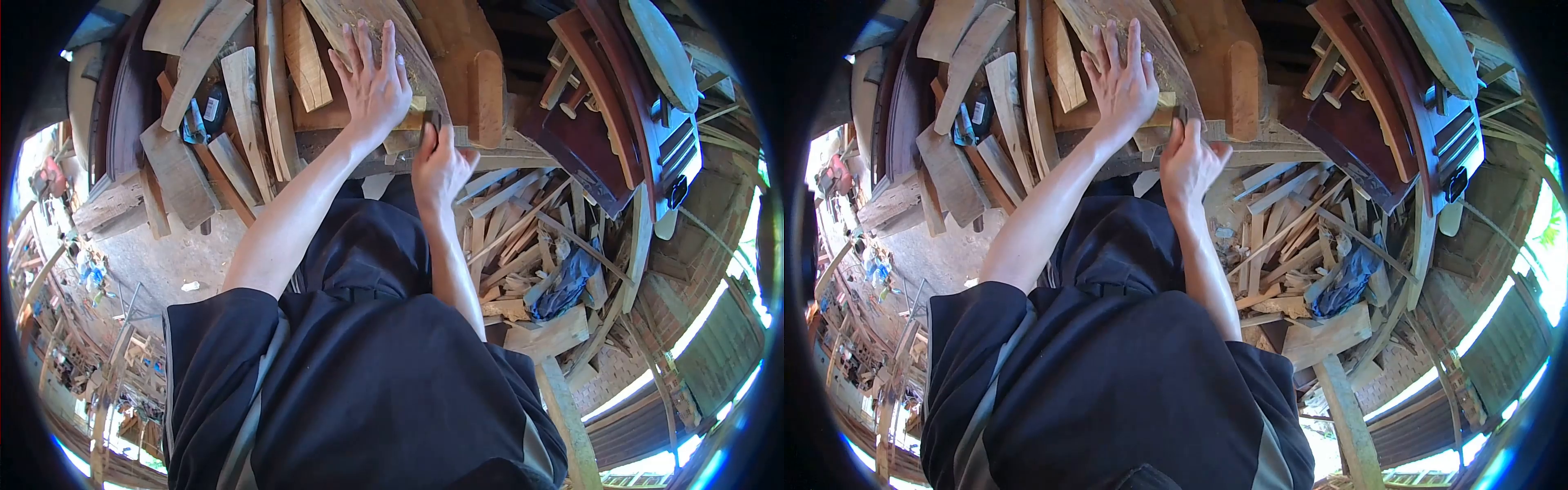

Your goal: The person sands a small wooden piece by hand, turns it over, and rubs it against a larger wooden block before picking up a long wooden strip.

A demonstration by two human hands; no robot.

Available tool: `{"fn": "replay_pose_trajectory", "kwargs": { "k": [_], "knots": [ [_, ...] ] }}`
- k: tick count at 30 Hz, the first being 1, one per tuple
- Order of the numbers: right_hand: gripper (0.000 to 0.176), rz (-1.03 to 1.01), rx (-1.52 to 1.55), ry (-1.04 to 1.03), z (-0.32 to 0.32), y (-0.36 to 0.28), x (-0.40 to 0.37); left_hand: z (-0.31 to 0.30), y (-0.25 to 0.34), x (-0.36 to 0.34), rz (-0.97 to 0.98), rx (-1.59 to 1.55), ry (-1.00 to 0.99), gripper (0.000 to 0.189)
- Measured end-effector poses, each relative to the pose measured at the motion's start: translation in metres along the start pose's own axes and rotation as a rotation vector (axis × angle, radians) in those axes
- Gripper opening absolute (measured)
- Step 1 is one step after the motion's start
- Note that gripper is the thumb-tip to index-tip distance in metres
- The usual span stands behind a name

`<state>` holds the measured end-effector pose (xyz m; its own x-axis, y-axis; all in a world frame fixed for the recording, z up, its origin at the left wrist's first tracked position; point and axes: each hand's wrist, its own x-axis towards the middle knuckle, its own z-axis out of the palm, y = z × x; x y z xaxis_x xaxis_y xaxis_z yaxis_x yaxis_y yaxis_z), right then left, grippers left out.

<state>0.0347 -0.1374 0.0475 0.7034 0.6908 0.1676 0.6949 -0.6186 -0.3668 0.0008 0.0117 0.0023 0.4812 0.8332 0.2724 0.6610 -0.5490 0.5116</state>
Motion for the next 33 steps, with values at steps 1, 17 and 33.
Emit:
{"fn": "replay_pose_trajectory", "kwargs": {
  "k": [1, 17, 33],
  "knots": [
    [0.025, 0.002, -0.008, 0.042, 0.008, -0.003, 0.009, 0.001, -0.001, 0.0, 0.006, 0.005, 0.008, 0.063],
    [0.019, -0.127, -0.045, 0.016, 0.02, -0.001, 0.054, 0.0, 0.001, -0.001, 0.012, -0.058, -0.017, 0.062],
    [0.023, -0.093, -0.045, -0.008, 0.02, -0.003, 0.054, -0.004, 0.001, -0.002, -0.059, 0.007, -0.061, 0.062]
  ]
}}
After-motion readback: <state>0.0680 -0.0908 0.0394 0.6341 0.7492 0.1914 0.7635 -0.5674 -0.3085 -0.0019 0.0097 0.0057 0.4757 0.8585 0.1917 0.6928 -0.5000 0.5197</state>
